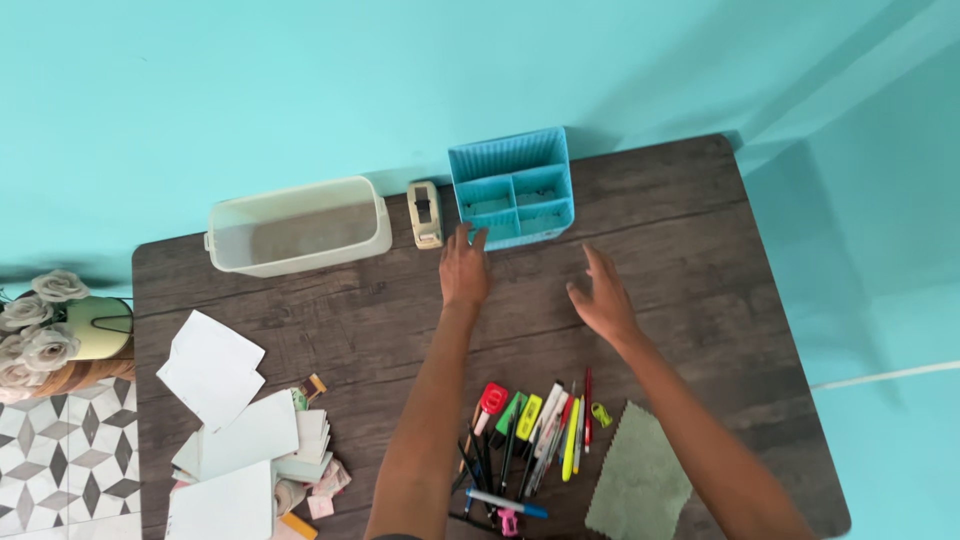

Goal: The person cleans various stationery items including pens, markers, and pencils using a small cloth before placing them into a blue desk organizer.

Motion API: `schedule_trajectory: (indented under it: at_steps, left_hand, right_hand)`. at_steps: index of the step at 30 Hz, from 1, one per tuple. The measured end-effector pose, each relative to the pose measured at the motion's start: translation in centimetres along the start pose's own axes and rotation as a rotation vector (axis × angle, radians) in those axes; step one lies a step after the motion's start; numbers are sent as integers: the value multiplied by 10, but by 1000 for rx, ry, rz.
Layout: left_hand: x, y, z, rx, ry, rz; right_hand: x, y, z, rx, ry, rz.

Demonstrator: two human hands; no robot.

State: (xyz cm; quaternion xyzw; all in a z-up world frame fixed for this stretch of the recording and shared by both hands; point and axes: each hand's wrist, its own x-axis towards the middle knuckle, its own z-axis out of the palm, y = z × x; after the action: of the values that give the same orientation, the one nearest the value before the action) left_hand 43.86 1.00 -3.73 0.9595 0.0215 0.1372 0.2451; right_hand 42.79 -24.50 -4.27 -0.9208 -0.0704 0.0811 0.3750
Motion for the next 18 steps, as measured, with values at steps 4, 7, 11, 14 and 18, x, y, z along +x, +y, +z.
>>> schedule_trajectory:
  at_steps: [4,7,11,14,18]
  left_hand:
    - [-43,14,-10,-64,6,-52]
    - [-110,21,-5,-151,-111,-150]
    - [-226,29,-19,-196,-208,-260]
    - [-293,41,-40,-230,-262,-400]
    - [-357,58,-69,-188,-244,-357]
  right_hand:
    - [-84,53,4,70,35,44]
    - [-162,104,0,123,107,125]
    - [-269,149,-13,-22,230,366]
    - [-315,149,-15,-122,239,364]
    - [-339,141,-7,5,242,499]
